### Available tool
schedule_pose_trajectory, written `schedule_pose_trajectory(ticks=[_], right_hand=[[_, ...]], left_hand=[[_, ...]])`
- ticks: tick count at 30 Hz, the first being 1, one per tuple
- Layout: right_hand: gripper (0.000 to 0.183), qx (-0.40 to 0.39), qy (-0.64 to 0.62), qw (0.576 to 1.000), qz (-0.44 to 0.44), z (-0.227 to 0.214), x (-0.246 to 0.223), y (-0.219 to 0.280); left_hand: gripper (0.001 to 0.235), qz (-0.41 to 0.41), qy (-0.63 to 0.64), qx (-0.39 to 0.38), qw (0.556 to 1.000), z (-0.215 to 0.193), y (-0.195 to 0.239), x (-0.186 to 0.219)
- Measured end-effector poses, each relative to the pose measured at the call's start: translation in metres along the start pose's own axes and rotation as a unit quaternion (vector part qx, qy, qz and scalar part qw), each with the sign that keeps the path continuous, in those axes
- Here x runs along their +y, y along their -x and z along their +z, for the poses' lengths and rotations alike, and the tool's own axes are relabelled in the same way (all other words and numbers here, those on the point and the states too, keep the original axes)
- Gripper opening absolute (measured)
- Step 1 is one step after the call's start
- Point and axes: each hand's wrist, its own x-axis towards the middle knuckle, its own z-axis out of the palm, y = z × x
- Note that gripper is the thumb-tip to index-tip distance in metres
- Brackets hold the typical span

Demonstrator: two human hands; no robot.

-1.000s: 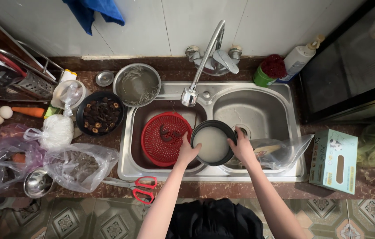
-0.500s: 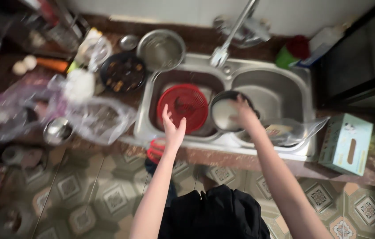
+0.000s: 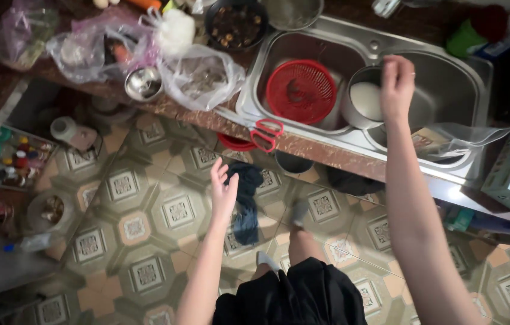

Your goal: Washing a pot, scooping rice from a container into the pot, and then rinsing the rice with water at the kitchen sink.

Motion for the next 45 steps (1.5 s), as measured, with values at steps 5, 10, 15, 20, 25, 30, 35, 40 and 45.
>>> schedule_pose_trajectory(ticks=[5,10,15,20,25,30,35,40,45], right_hand=[[0.044,0.230,-0.545,0.758,0.276,0.009,0.042,-0.029],[0.043,0.328,-0.571,0.708,0.257,0.012,0.130,-0.044],[0.036,0.021,-0.318,0.879,0.354,0.010,0.088,-0.046],[0.032,0.105,-0.542,0.769,0.323,-0.003,0.109,-0.042],[0.018,0.050,-0.743,0.636,0.203,-0.011,0.037,0.013],[0.027,-0.276,-0.493,0.733,0.380,0.042,-0.065,0.172],[0.030,-0.442,-0.398,0.567,0.570,0.139,0.034,0.318],[0.018,-0.340,-0.463,0.448,0.685,0.253,0.345,0.484],[0.050,-0.290,-0.439,0.531,0.664,0.342,0.503,0.535]], left_hand=[[0.055,0.023,0.017,-0.005,1.000,-0.038,0.037,-0.087],[0.046,-0.057,0.007,-0.001,0.998,-0.071,0.081,-0.142],[0.042,-0.208,0.064,0.023,0.976,-0.087,0.126,-0.218],[0.041,-0.211,0.058,-0.010,0.976,-0.044,0.120,-0.243],[0.040,-0.104,0.047,-0.096,0.989,0.043,0.083,-0.214],[0.037,-0.098,0.119,-0.111,0.982,0.121,0.045,-0.185],[0.038,-0.167,0.168,-0.054,0.970,0.110,0.032,-0.229],[0.037,-0.167,0.160,0.015,0.973,0.056,0.026,-0.384],[0.038,-0.145,0.169,0.075,0.972,0.007,0.021,-0.494]])
